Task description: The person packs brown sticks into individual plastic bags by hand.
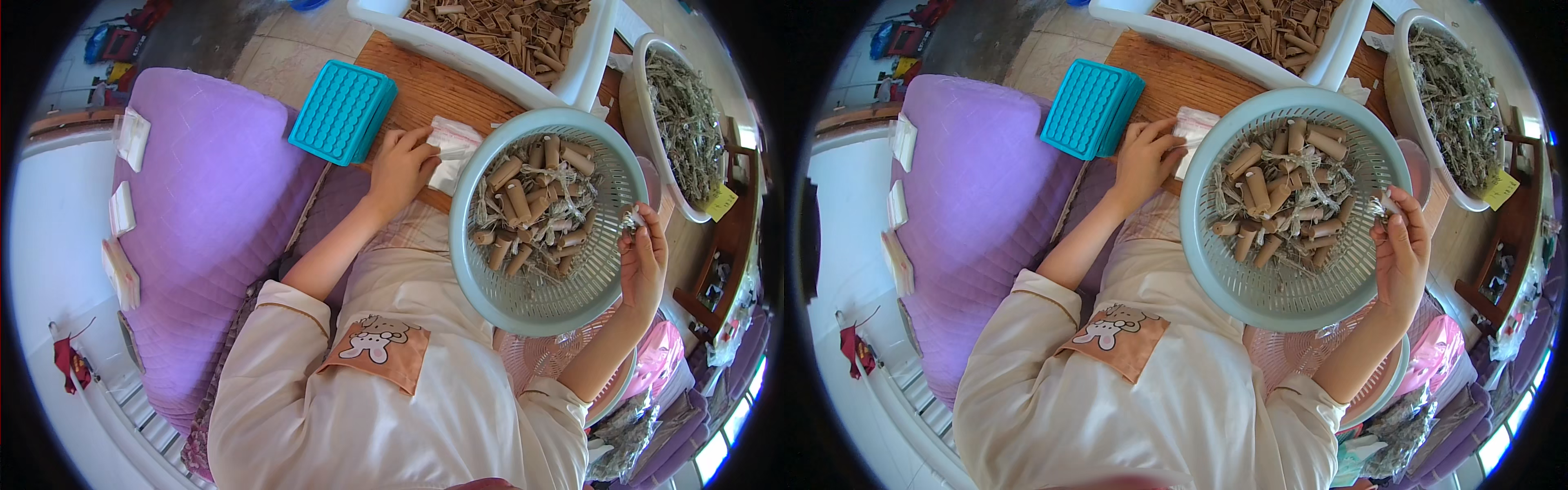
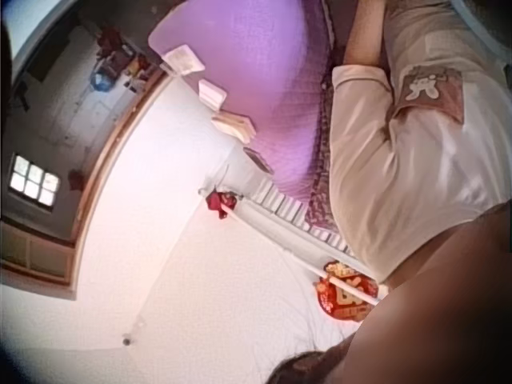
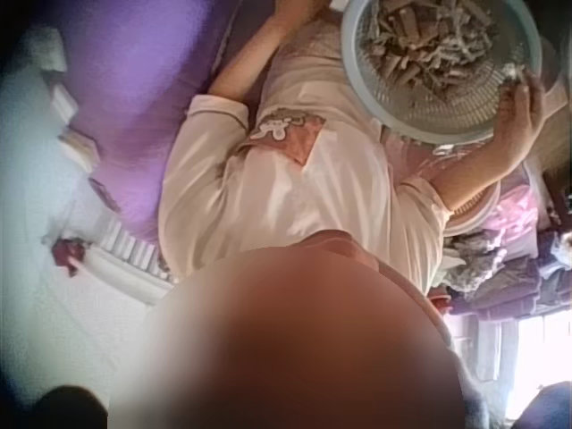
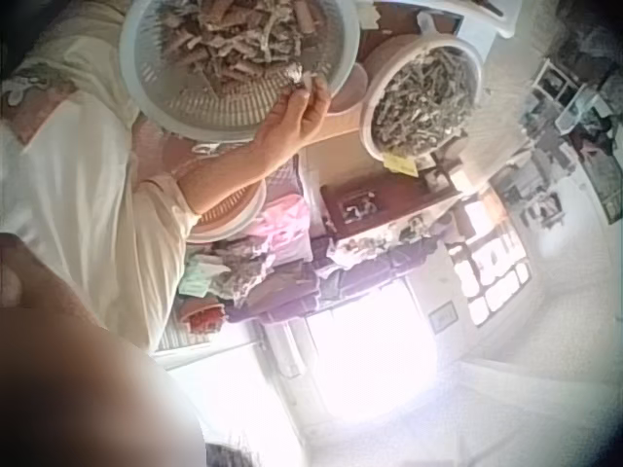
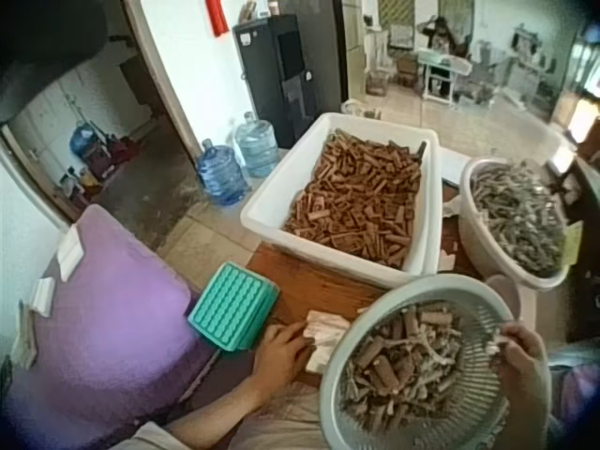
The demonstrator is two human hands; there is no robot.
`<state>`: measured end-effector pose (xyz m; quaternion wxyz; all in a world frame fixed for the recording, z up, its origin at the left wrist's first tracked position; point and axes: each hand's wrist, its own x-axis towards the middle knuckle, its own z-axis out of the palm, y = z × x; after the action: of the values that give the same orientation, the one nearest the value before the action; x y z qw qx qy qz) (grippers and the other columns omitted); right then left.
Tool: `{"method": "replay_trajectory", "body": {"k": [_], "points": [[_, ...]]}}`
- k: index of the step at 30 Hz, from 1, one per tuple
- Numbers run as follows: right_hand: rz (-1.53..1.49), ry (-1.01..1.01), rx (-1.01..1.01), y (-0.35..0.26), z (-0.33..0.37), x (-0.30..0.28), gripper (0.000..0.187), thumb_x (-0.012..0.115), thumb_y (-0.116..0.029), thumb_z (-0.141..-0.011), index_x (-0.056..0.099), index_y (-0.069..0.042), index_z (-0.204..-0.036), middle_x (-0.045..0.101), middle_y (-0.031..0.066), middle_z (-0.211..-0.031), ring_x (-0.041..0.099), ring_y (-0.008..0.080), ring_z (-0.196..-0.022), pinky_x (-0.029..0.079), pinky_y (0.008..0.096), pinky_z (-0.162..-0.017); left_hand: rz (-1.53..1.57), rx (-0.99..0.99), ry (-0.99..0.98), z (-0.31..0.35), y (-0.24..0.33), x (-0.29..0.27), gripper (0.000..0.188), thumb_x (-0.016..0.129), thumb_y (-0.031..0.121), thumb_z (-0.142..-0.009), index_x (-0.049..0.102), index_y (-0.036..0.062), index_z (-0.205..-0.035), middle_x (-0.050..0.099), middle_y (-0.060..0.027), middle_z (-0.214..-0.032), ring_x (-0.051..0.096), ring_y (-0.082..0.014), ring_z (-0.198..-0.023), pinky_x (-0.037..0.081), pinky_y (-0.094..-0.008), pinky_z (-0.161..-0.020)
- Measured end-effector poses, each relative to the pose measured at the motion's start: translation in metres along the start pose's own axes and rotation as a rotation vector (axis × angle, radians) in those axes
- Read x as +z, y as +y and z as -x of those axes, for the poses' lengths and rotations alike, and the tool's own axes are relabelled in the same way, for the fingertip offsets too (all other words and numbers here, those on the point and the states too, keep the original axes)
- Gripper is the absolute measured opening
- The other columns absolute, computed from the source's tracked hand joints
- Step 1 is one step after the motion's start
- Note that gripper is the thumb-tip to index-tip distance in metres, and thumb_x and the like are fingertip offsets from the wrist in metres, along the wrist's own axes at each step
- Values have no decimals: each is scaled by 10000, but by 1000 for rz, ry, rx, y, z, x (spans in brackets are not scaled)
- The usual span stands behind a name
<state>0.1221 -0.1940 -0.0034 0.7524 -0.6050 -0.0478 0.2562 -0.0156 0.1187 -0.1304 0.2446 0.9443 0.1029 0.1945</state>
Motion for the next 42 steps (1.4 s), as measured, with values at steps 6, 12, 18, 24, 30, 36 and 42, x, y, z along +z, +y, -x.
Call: {"method": "replay_trajectory", "body": {"k": [6,12,18,24,30,36,42], "points": [[5,-27,20,5,0,6,303,485,-55,-864,441,36,-1150,537,70,-1020,526,55,-744,448,169,-685,171,-123,-39,7,-3,4,204,644,70,-685,572,46,-875,542,-86,-936,535,-277,-802,448,-354,-707],[-137,65,22,9,0,6,346,478,-30,-860,406,44,-1191,539,90,-1014,568,97,-803,497,200,-734,347,-323,31,0,6,7,387,640,1,-669,492,16,-1027,478,-150,-997,559,-285,-746,462,-355,-653],[-206,90,-4,21,1,6,345,496,-28,-851,422,42,-1180,559,83,-950,584,107,-777,509,202,-716,420,-555,8,-11,8,-1,430,660,-6,-640,497,5,-1037,553,-143,-892,585,-235,-701,471,-313,-625],[-222,69,-12,25,3,20,318,494,-30,-853,440,40,-1159,565,78,-934,586,103,-761,511,205,-712,323,-511,-114,-14,-7,-5,208,636,22,-675,567,5,-870,605,-126,-716,598,-225,-665,471,-308,-606],[-279,57,17,27,5,36,309,475,-52,-868,433,41,-1159,571,85,-919,600,130,-762,525,236,-692,393,-331,27,-18,8,-38,106,569,27,-781,527,10,-877,612,-117,-755,611,-188,-680,460,-269,-601],[-476,52,61,32,11,66,278,480,-63,-865,457,16,-1131,582,107,-938,609,153,-785,549,239,-667,1152,-347,-341,-16,79,-86,265,632,64,-764,506,6,-989,633,-78,-774,600,-98,-689,465,-219,-614],[-383,13,29,32,17,103,318,534,-49,-836,464,19,-1138,578,100,-976,599,135,-798,516,221,-678,1158,-283,-514,-6,122,-68,335,683,58,-714,521,-3,-1001,637,-70,-743,618,-115,-741,474,-215,-632]]}}
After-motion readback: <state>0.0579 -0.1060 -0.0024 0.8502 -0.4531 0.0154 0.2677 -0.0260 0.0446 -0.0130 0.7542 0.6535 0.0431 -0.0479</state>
